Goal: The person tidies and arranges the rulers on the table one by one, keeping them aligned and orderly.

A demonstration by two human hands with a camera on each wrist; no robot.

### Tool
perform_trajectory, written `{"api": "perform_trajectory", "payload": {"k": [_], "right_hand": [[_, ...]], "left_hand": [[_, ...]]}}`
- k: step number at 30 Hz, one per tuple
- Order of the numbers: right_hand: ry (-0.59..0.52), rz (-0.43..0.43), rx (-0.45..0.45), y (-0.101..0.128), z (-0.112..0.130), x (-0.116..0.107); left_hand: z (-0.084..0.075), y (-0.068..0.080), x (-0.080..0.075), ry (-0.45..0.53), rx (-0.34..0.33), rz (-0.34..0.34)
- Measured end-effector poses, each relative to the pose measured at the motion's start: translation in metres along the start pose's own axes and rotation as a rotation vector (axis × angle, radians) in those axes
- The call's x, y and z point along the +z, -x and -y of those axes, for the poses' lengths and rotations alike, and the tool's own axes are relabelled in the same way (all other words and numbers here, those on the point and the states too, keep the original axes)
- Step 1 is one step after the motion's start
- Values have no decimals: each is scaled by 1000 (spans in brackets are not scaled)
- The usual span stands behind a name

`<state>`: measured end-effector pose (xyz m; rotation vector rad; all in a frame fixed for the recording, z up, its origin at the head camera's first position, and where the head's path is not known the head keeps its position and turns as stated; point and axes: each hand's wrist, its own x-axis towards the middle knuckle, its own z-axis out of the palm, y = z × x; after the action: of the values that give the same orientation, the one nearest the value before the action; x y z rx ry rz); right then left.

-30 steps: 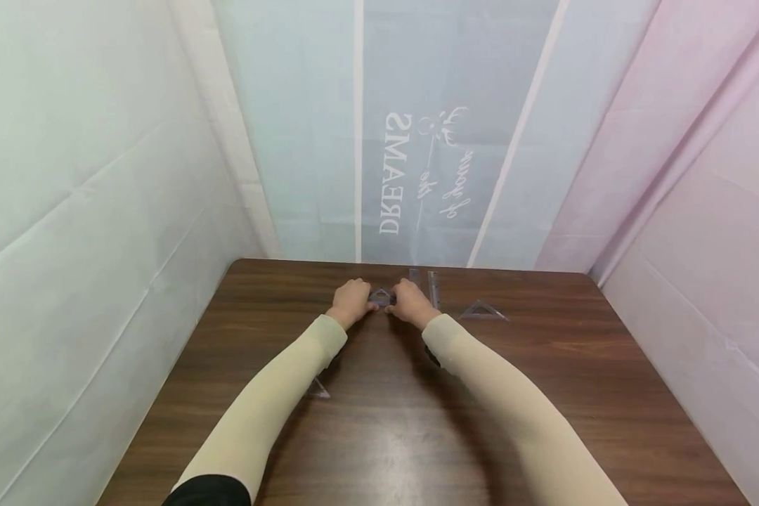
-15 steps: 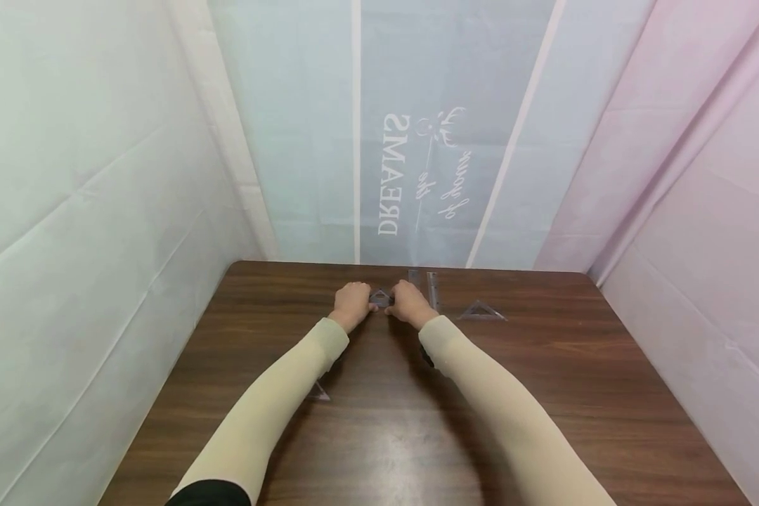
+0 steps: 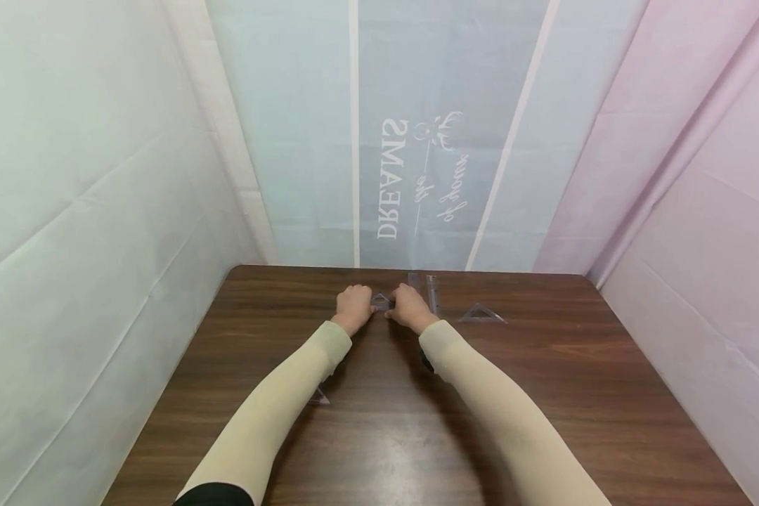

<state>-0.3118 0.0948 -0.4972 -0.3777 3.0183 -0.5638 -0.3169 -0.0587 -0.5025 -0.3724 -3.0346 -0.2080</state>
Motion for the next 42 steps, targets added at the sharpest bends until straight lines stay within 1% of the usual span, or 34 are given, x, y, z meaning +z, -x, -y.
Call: {"api": "perform_trajectory", "payload": {"k": [8,16,24,31,37,40,41,42], "right_hand": [[-12,-5,-1,0,-1,1],[-32,-25,0,1,-3,6],[-70,-35,31,2,-3,6],[-97,-54,22,6,-3,10],[-113,-62,23,6,-4,12],[-118,-57,25,6,-4,11],[-121,-55,25,6,-4,11],[-122,-55,23,6,-4,11]], "left_hand": [[2,2,4,17,-7,-11],[4,4,6,52,-25,17],[6,4,6,80,-11,15],[9,9,6,117,13,13],[10,11,5,168,9,22],[9,12,4,190,11,14],[14,9,13,196,25,-5],[14,9,13,201,26,-7]]}}
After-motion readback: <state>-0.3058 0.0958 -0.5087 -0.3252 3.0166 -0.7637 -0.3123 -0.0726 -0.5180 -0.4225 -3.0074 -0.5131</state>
